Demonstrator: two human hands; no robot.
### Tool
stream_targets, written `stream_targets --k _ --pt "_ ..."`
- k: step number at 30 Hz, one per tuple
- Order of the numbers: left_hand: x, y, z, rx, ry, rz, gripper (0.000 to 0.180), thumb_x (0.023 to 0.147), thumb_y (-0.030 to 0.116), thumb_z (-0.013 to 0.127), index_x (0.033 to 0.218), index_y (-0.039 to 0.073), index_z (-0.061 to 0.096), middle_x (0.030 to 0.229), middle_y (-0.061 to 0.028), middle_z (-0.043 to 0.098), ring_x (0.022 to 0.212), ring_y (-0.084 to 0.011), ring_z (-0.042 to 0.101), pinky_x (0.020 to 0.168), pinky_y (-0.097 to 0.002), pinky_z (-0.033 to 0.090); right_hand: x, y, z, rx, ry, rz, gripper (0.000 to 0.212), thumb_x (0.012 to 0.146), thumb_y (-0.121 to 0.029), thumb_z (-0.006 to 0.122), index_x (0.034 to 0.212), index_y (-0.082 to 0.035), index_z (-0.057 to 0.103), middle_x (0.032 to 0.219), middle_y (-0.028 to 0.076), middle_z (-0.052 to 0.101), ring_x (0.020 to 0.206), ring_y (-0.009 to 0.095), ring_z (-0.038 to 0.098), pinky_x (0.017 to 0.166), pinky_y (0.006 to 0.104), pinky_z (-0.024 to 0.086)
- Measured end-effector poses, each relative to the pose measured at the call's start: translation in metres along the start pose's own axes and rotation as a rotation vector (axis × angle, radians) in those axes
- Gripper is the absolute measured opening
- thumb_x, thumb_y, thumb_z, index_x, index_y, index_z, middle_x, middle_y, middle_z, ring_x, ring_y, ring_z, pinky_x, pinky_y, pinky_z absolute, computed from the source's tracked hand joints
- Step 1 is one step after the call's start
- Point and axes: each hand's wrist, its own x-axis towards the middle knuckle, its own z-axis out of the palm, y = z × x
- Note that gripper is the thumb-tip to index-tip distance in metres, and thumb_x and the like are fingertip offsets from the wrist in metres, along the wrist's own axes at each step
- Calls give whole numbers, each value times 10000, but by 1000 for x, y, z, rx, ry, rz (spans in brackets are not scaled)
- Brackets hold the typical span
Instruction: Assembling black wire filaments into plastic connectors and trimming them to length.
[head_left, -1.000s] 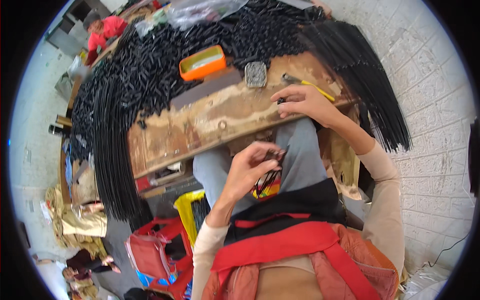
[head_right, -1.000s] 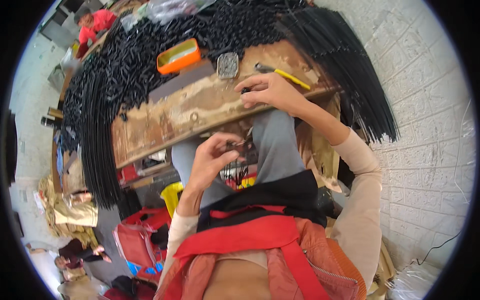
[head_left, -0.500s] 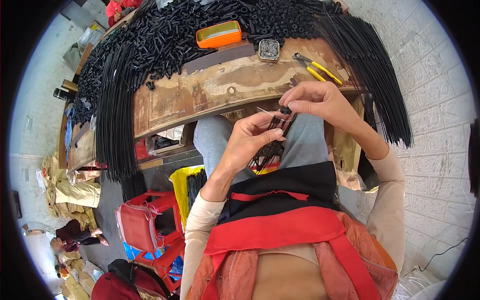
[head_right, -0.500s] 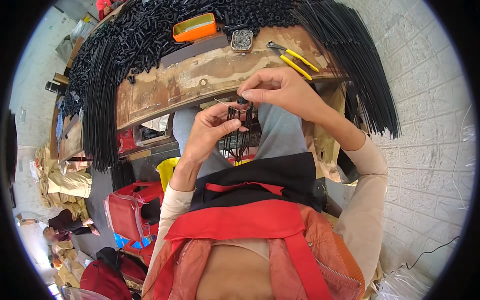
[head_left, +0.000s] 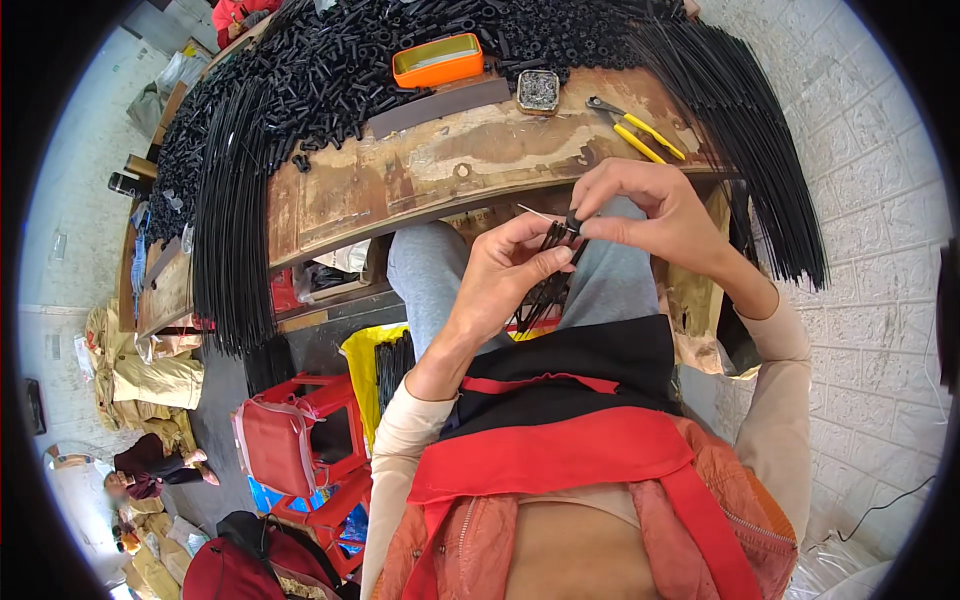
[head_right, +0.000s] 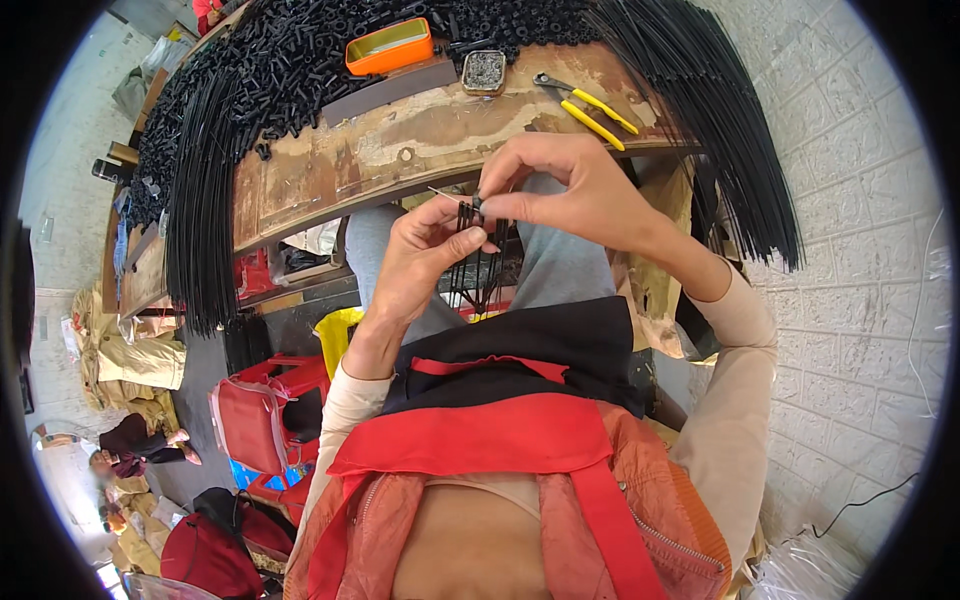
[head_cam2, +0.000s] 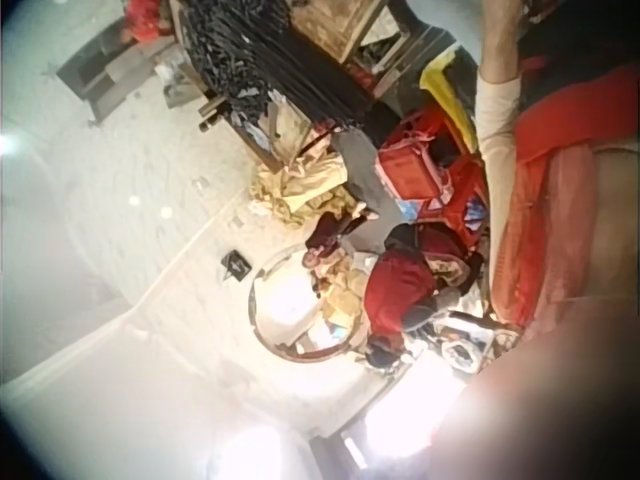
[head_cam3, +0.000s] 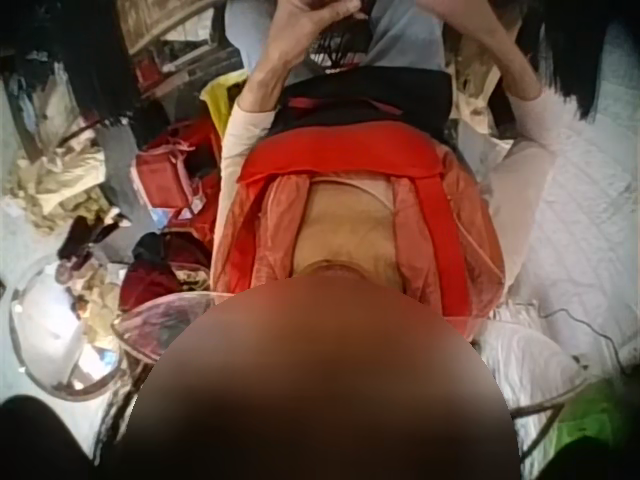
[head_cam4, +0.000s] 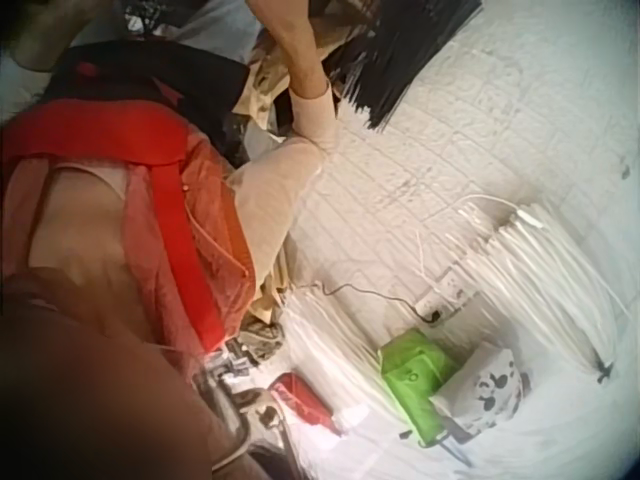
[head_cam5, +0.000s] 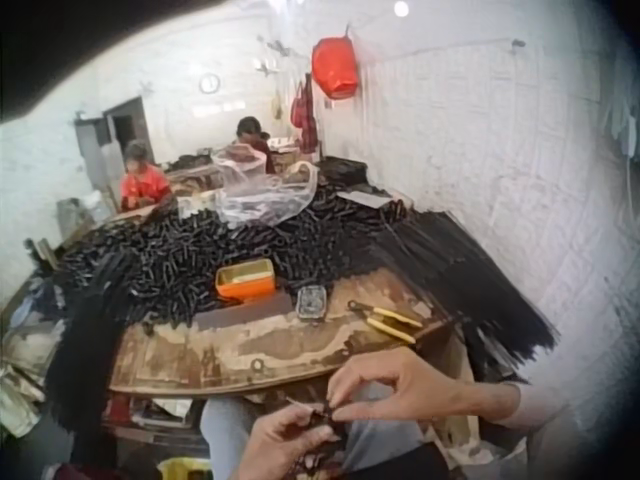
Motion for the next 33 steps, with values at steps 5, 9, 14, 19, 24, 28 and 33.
stream_targets --k 5,9,14,19,24,28,33 --pt "-4 -3 14 -4 52 43 226 866 -2 692 1087 -2 647 1043 -58 668 916 -108 628 835 -262 528 -8 3 12 -73 108 -49 214 727 70 758 883 -17 640 971 76 601 992 164 570 877 283 434" --pt "-3 5 12 12 74 116 167 843 -14 712 1008 -4 687 1052 -56 653 927 -103 620 827 -247 515 -16 0 8 -95 148 -121 218 710 73 766 856 -19 632 954 80 603 964 186 577 867 301 438" --pt "1 5 13 80 81 22 143 823 -13 730 966 -7 720 919 -38 663 855 -91 628 775 -224 505 -19 7 1 -178 172 -213 237 691 22 804 859 -35 647 922 58 650 872 152 619 767 269 481" --pt "5 6 15 161 31 10 86 817 -23 719 903 -20 713 886 -81 680 821 -150 653 772 -273 534 -21 14 -7 161 101 -105 256 660 68 807 816 -22 624 930 107 633 952 241 597 855 356 474" --pt "10 0 13 17 -53 -62 89 828 4 720 912 -24 712 875 -67 677 805 -129 643 760 -259 524 -17 25 -13 334 15 -65 261 645 69 815 809 -21 633 923 120 657 961 252 611 853 361 488" --pt "14 -8 9 -154 -117 -198 112 832 24 728 931 -22 698 851 -39 673 788 -101 629 746 -236 509 -14 34 -15 430 -69 -72 252 642 74 812 805 -20 644 929 140 680 975 269 628 851 371 503" --pt "17 -12 22 -71 72 -64 184 817 38 753 971 -16 670 852 -33 668 785 -98 627 721 -245 521 -16 48 -4 497 98 -66 263 682 97 771 881 -18 644 991 129 671 987 230 627 848 340 505"
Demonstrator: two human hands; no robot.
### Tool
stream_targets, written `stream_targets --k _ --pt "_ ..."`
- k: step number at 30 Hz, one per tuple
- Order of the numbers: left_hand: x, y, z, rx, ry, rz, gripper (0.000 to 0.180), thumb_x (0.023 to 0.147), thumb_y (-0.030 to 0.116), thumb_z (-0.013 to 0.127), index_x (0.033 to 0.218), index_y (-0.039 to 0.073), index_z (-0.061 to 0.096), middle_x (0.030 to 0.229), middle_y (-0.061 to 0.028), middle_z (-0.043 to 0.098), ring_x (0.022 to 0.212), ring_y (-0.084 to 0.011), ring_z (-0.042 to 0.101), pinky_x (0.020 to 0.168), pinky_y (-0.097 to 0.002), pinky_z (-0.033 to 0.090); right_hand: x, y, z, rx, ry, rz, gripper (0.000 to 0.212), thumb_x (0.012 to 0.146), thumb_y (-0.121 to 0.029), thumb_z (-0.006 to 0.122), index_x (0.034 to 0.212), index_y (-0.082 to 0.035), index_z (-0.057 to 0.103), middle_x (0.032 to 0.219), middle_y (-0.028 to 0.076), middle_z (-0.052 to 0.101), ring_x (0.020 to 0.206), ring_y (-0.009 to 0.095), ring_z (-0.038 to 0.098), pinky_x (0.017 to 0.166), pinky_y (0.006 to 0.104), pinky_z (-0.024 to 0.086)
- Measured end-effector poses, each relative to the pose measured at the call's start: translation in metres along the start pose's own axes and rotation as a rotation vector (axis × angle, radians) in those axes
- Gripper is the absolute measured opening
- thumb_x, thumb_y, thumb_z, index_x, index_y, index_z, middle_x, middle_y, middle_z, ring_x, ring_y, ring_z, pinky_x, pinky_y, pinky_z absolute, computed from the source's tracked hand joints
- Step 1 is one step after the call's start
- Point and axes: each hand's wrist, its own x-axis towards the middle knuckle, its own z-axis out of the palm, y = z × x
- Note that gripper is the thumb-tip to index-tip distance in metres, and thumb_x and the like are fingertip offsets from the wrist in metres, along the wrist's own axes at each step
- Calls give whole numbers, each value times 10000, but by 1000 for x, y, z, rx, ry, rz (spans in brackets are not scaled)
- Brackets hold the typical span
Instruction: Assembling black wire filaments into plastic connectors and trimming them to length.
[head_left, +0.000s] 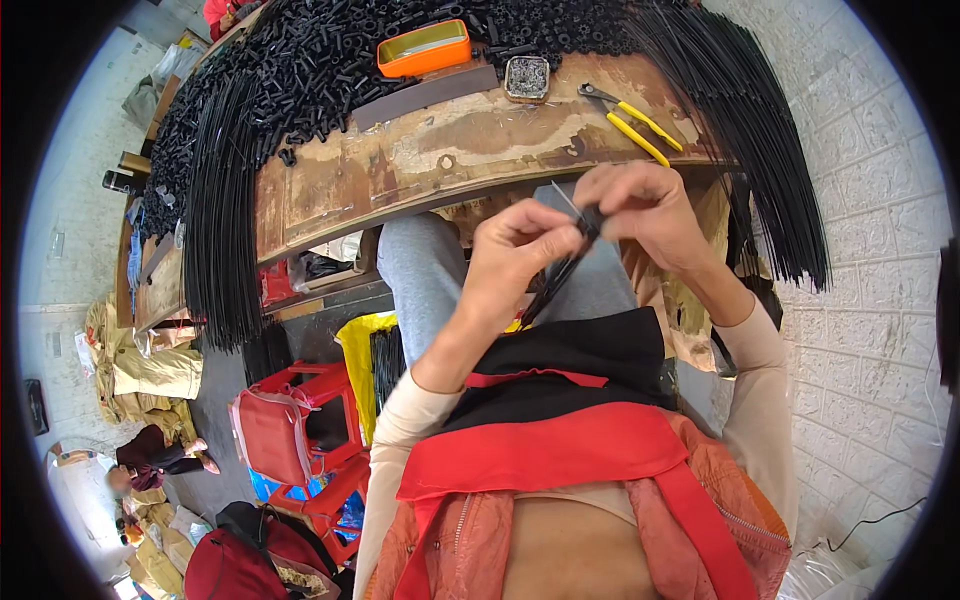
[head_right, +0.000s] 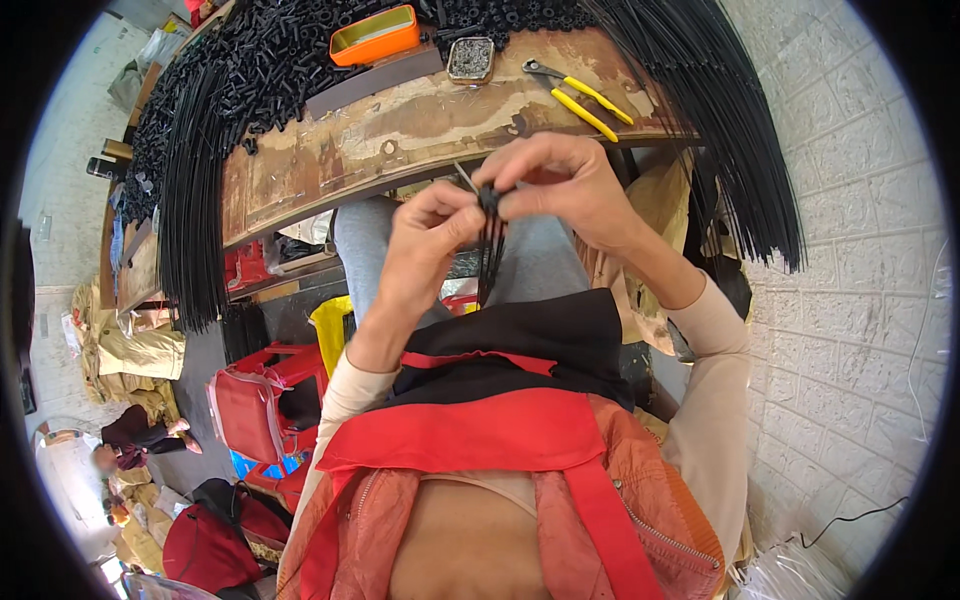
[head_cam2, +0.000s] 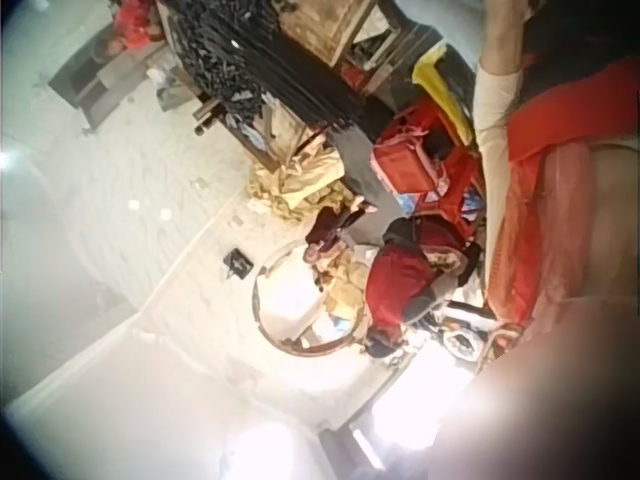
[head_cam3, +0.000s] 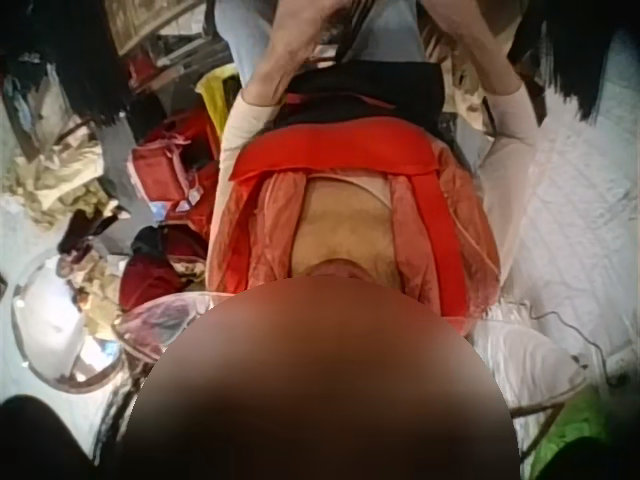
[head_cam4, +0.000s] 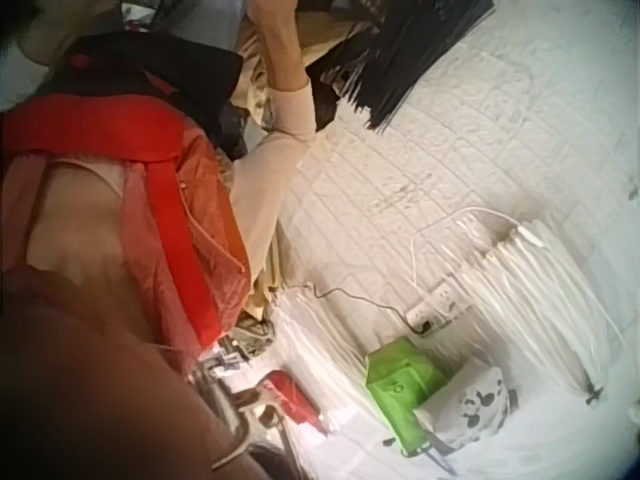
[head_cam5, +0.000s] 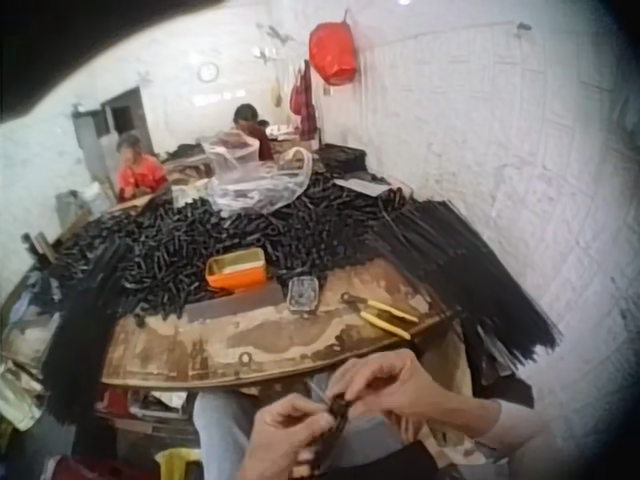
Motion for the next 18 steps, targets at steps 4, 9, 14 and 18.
stream_targets --k 4,9,14,18 --pt "-13 0 16 675 336 490 225 809 17 760 997 -13 639 865 -24 669 814 -87 635 749 -260 540 5 6 34 -153 264 -69 313 719 123 718 983 -21 631 1031 87 603 966 176 607 845 293 494" --pt "-16 36 -12 333 242 317 364 758 -65 762 1067 18 586 925 -71 654 862 -112 653 783 -255 549 20 17 58 177 344 -57 329 780 98 681 1088 -6 631 1032 49 591 931 121 592 810 257 490" --pt "-14 49 -26 424 255 435 522 751 -86 757 1196 36 514 847 -16 599 787 -102 634 730 -238 545 9 61 45 -168 87 277 172 807 8 724 971 -1 674 879 5 644 816 58 586 735 221 484" --pt "-15 51 -40 460 203 487 498 752 -66 768 1178 45 536 827 -6 583 741 -71 602 695 -224 526 12 66 60 -160 107 256 126 818 -40 744 908 20 681 829 -5 656 796 38 583 710 206 476"
